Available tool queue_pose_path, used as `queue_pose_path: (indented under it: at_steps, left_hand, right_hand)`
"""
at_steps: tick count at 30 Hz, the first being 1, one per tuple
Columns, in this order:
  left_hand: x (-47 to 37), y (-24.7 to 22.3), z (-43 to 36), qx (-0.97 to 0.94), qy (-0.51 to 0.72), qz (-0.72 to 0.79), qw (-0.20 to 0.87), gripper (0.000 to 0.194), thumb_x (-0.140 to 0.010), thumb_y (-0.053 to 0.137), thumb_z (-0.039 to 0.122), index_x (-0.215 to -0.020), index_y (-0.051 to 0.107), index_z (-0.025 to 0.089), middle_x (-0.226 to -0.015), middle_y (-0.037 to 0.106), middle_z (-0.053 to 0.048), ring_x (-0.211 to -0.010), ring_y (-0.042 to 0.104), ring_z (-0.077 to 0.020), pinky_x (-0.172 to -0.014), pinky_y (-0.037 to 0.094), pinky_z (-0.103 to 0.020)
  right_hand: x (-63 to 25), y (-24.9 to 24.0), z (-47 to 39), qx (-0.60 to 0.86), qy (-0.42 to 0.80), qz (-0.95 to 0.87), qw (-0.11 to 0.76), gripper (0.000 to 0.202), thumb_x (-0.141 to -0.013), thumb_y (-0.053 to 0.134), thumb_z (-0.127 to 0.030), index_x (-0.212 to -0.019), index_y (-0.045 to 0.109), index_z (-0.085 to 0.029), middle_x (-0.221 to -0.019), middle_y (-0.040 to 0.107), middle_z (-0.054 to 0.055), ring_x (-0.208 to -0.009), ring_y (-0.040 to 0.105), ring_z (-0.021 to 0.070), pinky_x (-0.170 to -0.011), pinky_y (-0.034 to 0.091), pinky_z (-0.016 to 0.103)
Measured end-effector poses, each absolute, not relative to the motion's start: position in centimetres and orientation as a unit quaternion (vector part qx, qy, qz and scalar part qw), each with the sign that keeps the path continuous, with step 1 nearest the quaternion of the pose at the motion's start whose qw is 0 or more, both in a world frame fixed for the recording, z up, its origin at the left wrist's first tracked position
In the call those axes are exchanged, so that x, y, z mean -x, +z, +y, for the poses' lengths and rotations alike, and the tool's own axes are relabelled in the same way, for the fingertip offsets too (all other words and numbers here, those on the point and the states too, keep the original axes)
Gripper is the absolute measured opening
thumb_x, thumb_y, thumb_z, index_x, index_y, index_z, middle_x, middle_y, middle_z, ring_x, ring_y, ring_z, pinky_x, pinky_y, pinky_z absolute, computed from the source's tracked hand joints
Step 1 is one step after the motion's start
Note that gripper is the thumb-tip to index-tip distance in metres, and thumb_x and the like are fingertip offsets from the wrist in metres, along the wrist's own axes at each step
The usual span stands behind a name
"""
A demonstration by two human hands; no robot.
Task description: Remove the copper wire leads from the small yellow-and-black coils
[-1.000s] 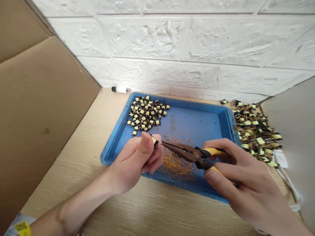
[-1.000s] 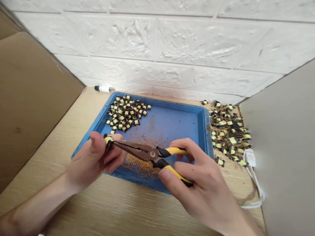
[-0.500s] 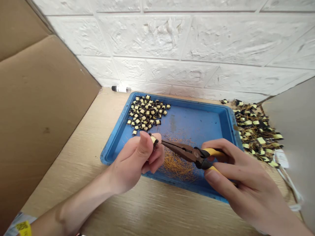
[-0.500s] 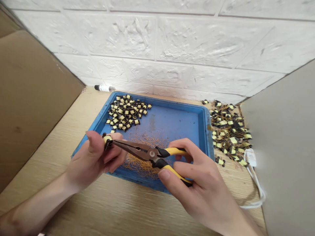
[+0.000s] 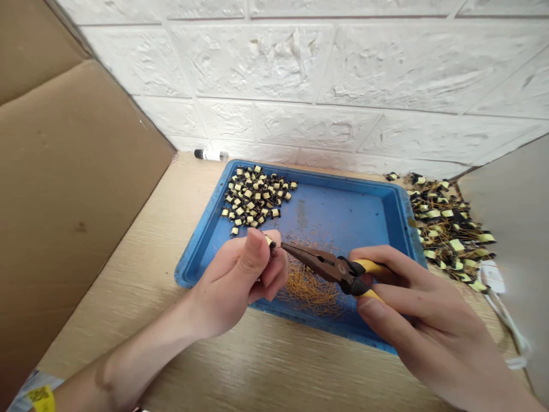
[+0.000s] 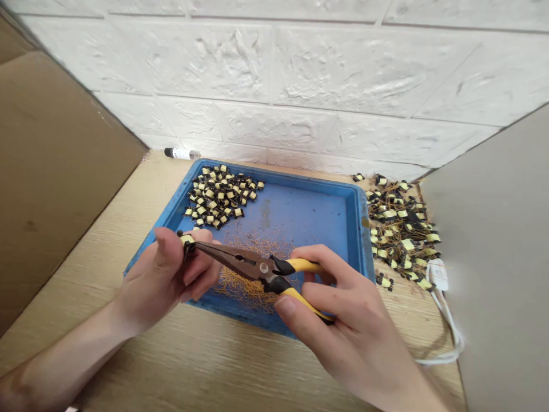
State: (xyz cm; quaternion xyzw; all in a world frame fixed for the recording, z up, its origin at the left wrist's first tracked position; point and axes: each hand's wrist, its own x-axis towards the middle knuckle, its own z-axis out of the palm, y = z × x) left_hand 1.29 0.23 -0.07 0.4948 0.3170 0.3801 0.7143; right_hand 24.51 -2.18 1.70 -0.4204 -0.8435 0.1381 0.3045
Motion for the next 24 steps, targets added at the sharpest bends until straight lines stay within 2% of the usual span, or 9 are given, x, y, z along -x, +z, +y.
queue_pose_path:
  at_steps: [4,8,13,16,18,20,21,22,24]
  left_hand:
    - [-1.4,0.1,0.1,-0.510,0.383,0.318,0.702,0.065,-0.098,0.047,0.069,-0.056,0.035,0.021,-0.046,0.038,0.005,-0.043,0.027,-0.0086,-0.044,0.025,-0.026]
    - [-1.3,0.0,-0.3,-0.528,0.393,0.322,0.680,0.067,-0.102,0.044,0.063,-0.053,0.031,0.020,-0.045,0.038,0.005,-0.045,0.031,-0.0088,-0.046,0.027,-0.026]
    - [-0.9,-0.1,-0.5,-0.568,0.410,0.316,0.640,0.064,-0.107,0.040,0.054,-0.054,0.043,0.020,-0.047,0.041,0.005,-0.045,0.032,-0.0096,-0.048,0.031,-0.026]
    - [-0.8,-0.2,-1.0,-0.605,0.412,0.314,0.605,0.060,-0.109,0.037,0.048,-0.058,0.050,0.019,-0.049,0.043,0.005,-0.045,0.035,-0.0092,-0.048,0.032,-0.025]
    - [-1.0,-0.3,-1.5,-0.652,0.380,0.292,0.587,0.058,-0.110,0.035,0.045,-0.060,0.049,0.018,-0.051,0.047,0.004,-0.047,0.040,-0.0085,-0.048,0.031,-0.024]
    - [-1.1,-0.3,-1.9,-0.698,0.353,0.242,0.575,0.055,-0.110,0.035,0.044,-0.063,0.047,0.018,-0.051,0.047,0.004,-0.045,0.039,-0.0073,-0.044,0.026,-0.024]
    - [-1.2,-0.2,-1.9,-0.692,0.347,0.241,0.585,0.055,-0.110,0.037,0.044,-0.063,0.046,0.018,-0.051,0.048,0.004,-0.045,0.040,-0.0075,-0.045,0.027,-0.024]
    - [-1.2,-0.1,-1.8,-0.664,0.348,0.265,0.606,0.057,-0.109,0.038,0.046,-0.061,0.046,0.018,-0.050,0.047,0.003,-0.046,0.041,-0.0084,-0.046,0.029,-0.024]
    - [-1.1,0.3,-1.2,-0.579,0.396,0.303,0.645,0.062,-0.107,0.040,0.053,-0.055,0.038,0.019,-0.046,0.041,0.004,-0.045,0.034,-0.0090,-0.045,0.028,-0.024]
  right_hand:
    - [-24.7,1.4,-2.4,0.425,0.099,-0.845,0.310,0.049,-0.098,0.056,-0.019,-0.049,0.052,-0.018,-0.085,0.071,0.007,-0.067,0.073,0.0114,-0.050,0.052,0.015]
    - [-24.8,0.8,-2.9,0.434,0.040,-0.838,0.328,0.042,-0.095,0.060,-0.017,-0.053,0.055,-0.017,-0.096,0.070,0.012,-0.068,0.070,0.0127,-0.056,0.055,0.021]
    - [-24.4,0.7,-3.5,0.425,-0.023,-0.835,0.347,0.033,-0.092,0.065,-0.015,-0.059,0.058,-0.016,-0.098,0.068,0.016,-0.070,0.062,0.0157,-0.060,0.054,0.030]
    - [-24.4,0.8,-3.6,0.433,-0.044,-0.826,0.358,0.035,-0.093,0.065,-0.018,-0.058,0.058,-0.017,-0.098,0.070,0.014,-0.067,0.061,0.0153,-0.057,0.052,0.031]
    - [-24.8,0.9,-3.4,0.494,-0.056,-0.786,0.368,0.039,-0.096,0.063,-0.024,-0.057,0.058,-0.019,-0.097,0.071,0.011,-0.067,0.063,0.0163,-0.058,0.053,0.032]
    - [-25.4,1.1,-3.2,0.594,-0.066,-0.714,0.365,0.042,-0.097,0.062,-0.029,-0.056,0.058,-0.022,-0.093,0.071,0.009,-0.074,0.069,0.0204,-0.061,0.054,0.034]
    - [-25.6,1.1,-3.1,0.642,-0.056,-0.679,0.351,0.042,-0.100,0.054,-0.027,-0.059,0.060,-0.023,-0.098,0.071,0.009,-0.084,0.071,0.0228,-0.069,0.057,0.036]
    - [-25.8,1.1,-3.0,0.649,-0.047,-0.672,0.354,0.041,-0.100,0.055,-0.027,-0.060,0.059,-0.024,-0.105,0.071,0.008,-0.084,0.071,0.0219,-0.070,0.057,0.036]
    - [-25.9,1.0,-3.1,0.580,-0.042,-0.713,0.392,0.035,-0.095,0.061,-0.024,-0.061,0.057,-0.023,-0.108,0.069,0.007,-0.073,0.066,0.0167,-0.061,0.055,0.032]
